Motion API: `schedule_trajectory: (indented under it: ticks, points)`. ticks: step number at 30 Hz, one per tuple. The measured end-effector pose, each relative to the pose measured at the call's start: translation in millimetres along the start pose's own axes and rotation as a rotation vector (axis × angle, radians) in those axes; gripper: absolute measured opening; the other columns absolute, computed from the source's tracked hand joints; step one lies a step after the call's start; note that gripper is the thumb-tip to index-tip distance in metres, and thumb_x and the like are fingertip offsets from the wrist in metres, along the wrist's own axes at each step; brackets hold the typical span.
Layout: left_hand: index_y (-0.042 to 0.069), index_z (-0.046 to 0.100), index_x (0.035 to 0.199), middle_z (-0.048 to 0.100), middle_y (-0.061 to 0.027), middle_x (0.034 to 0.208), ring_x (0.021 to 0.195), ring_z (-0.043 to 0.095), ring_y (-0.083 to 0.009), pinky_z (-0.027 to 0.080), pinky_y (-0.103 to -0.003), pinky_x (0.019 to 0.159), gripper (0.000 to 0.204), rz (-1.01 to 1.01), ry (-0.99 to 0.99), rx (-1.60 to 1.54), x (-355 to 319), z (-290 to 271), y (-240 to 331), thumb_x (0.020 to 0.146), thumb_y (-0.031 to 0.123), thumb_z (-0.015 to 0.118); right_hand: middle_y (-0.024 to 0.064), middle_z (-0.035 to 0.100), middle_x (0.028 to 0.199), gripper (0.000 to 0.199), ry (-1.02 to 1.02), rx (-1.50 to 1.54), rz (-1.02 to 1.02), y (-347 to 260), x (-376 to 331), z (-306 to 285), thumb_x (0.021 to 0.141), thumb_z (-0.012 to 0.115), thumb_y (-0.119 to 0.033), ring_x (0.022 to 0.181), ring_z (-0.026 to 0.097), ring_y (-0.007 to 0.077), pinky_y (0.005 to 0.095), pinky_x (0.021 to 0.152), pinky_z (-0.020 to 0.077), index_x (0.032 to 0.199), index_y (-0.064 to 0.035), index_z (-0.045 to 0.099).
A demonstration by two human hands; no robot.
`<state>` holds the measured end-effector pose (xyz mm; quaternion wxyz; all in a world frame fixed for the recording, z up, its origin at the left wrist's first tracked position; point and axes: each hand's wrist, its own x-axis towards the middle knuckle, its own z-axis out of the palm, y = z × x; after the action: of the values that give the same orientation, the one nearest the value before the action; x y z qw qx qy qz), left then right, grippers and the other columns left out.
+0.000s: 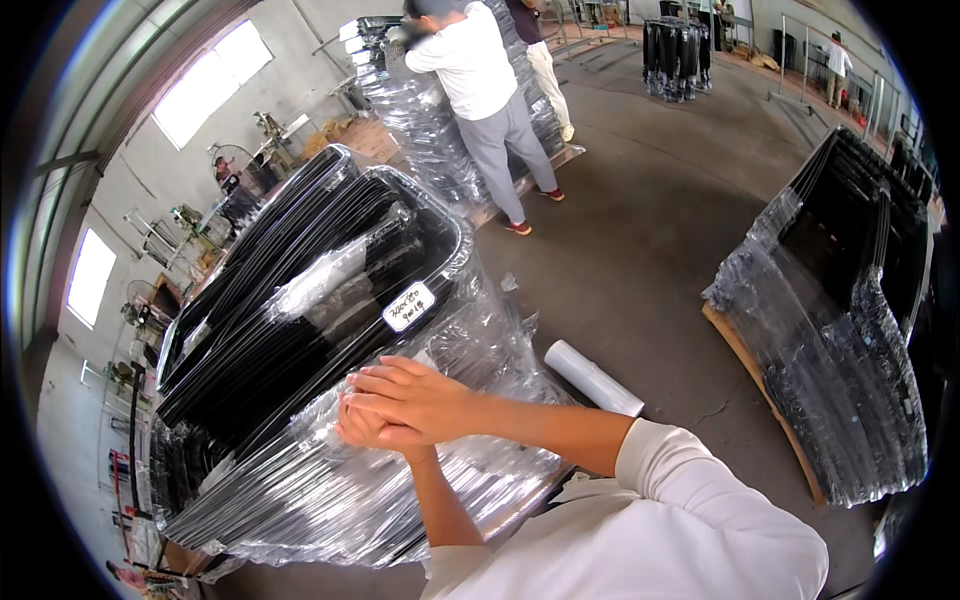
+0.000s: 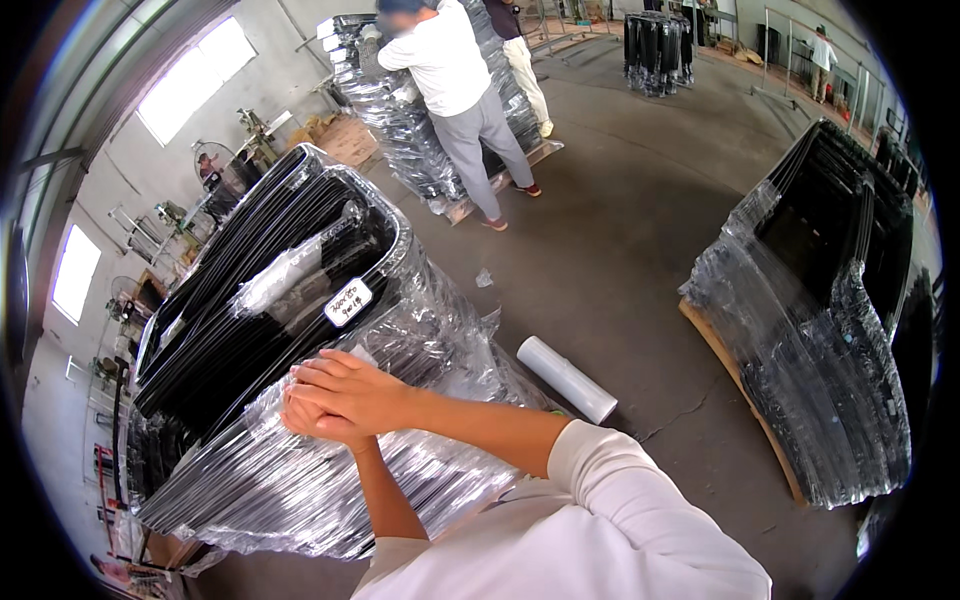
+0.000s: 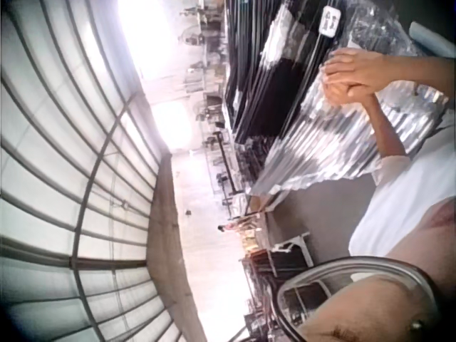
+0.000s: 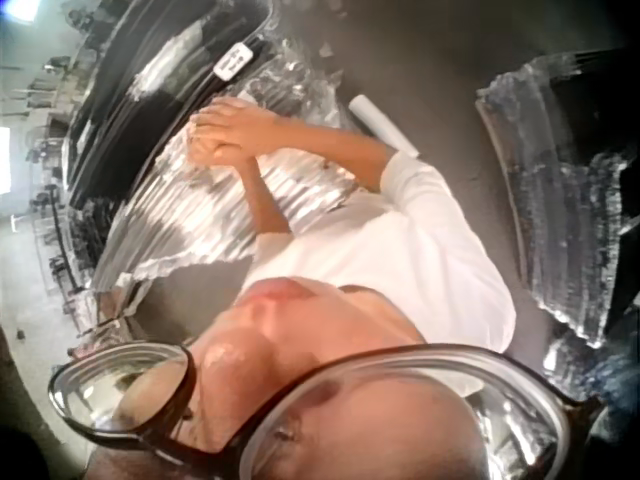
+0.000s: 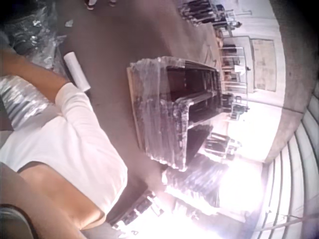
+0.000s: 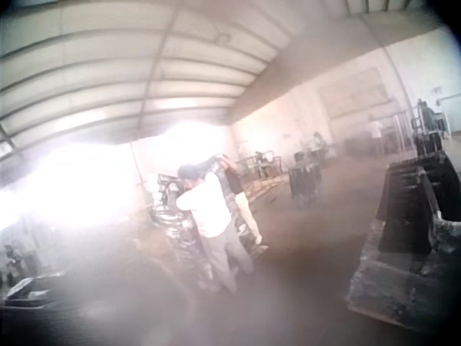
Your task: The person wraps a stack of black plastic chairs with clear plastic film in a warehouse setting. They pull the film from a roll, encircle the stack, and smooth the film to secure it. The person also handles a label and interacts with a coworker during the process.
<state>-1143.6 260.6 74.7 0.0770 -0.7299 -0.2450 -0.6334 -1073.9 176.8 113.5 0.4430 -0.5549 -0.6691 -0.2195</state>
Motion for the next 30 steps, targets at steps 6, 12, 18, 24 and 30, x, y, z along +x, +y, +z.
schedule_trajectory:
  ticks: [6, 12, 18, 24, 30]
  points:
    - [0.01, 0.06, 0.103, 0.06, -0.0027, 0.105, 0.102, 0.054, -0.0236, 0.034, -0.045, 0.093, 0.03, 0.028, -0.016, -0.012, 1.6, 1.7, 0.6, 0.092, 0.033, 0.043, 0.0118, 0.047, 0.126, 0.048, 0.028, 0.016, 0.018, -2.0, 0.0, 0.6, 0.085, 0.048, -0.032, 0.116, 0.042, 0.0268, 0.0421, 0.103, 0.0265, 0.126, -0.0087, 0.045]
    - [0.01, 0.059, 0.105, 0.059, -0.002, 0.105, 0.104, 0.053, -0.0231, 0.033, -0.045, 0.094, 0.028, 0.031, -0.034, -0.013, 1.8, 0.8, 0.4, 0.091, 0.031, 0.047, 0.012, 0.045, 0.128, 0.049, 0.004, 0.048, 0.031, -1.4, -1.5, 4.1, 0.085, 0.049, -0.033, 0.118, 0.041, 0.0269, 0.0434, 0.104, 0.0248, 0.128, -0.0099, 0.044]
    - [0.01, 0.058, 0.106, 0.058, -0.0014, 0.106, 0.106, 0.052, -0.0227, 0.032, -0.046, 0.095, 0.027, 0.042, -0.044, 0.005, 2.2, -1.0, 2.7, 0.089, 0.029, 0.05, 0.0121, 0.045, 0.128, 0.048, -0.003, 0.035, 0.04, -3.6, -2.8, 0.1, 0.086, 0.048, -0.034, 0.119, 0.041, 0.0275, 0.0437, 0.104, 0.0239, 0.128, -0.0108, 0.044]
    - [0.011, 0.056, 0.111, 0.058, 0.0002, 0.105, 0.112, 0.049, -0.0219, 0.025, -0.049, 0.1, 0.031, -0.03, -0.062, -0.074, -1.7, 5.5, 2.4, 0.088, 0.031, 0.052, 0.0117, 0.047, 0.126, 0.048, 0.007, 0.022, 0.028, -0.5, -2.1, 0.6, 0.086, 0.048, -0.035, 0.117, 0.043, 0.0271, 0.0428, 0.103, 0.0249, 0.127, -0.0112, 0.045]
    - [0.011, 0.056, 0.113, 0.058, 0.0, 0.104, 0.112, 0.048, -0.0214, 0.025, -0.048, 0.099, 0.033, -0.043, -0.053, -0.053, -3.9, 6.3, 1.4, 0.088, 0.032, 0.051, 0.0113, 0.047, 0.126, 0.047, 0.038, 0.015, 0.011, -2.8, -0.6, 0.4, 0.085, 0.05, -0.033, 0.116, 0.044, 0.0256, 0.0411, 0.102, 0.0262, 0.125, -0.0104, 0.047]
